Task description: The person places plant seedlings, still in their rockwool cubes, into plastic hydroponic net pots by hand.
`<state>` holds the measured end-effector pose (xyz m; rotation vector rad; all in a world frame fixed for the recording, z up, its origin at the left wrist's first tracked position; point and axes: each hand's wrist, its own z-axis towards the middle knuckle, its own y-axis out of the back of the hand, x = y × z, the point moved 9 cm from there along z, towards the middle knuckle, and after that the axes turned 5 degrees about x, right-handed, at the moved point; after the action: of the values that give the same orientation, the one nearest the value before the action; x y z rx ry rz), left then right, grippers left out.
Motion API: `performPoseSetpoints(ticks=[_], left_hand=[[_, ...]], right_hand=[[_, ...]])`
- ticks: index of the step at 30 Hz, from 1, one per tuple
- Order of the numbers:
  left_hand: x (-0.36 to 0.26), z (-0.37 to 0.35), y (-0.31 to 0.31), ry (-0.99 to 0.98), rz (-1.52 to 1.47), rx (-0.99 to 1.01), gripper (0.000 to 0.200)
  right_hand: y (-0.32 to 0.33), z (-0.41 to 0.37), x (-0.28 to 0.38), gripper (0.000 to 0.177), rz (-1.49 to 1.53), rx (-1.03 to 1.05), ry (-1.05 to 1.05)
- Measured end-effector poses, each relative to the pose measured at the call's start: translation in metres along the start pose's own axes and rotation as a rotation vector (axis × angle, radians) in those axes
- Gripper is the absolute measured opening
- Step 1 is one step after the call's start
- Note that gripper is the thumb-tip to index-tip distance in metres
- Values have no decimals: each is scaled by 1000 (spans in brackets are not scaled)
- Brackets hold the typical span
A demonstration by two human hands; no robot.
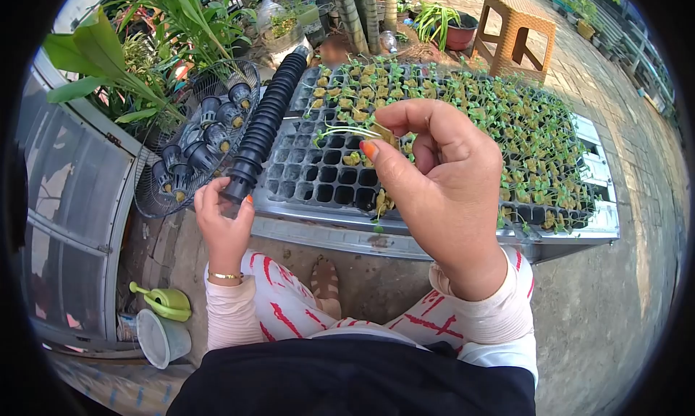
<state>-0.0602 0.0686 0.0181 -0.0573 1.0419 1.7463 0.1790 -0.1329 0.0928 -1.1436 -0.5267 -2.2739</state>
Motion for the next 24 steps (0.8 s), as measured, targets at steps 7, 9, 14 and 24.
performPoseSetpoints(ticks=[7,9,14,24], left_hand=[[-19,-11,39,210,-128,181,40],[-28,-6,51,229,-192,193,42],[-58,27,33,118,-1006,228,54],[-108,51,-65,205,-1614,564,58]], right_hand=[[3,-1,5,24,-24,14,-10],[5,-1,5,23,-38,7,-10],[12,1,10,21,-107,-50,31],[25,-8,57,25,-464,-233,505]])
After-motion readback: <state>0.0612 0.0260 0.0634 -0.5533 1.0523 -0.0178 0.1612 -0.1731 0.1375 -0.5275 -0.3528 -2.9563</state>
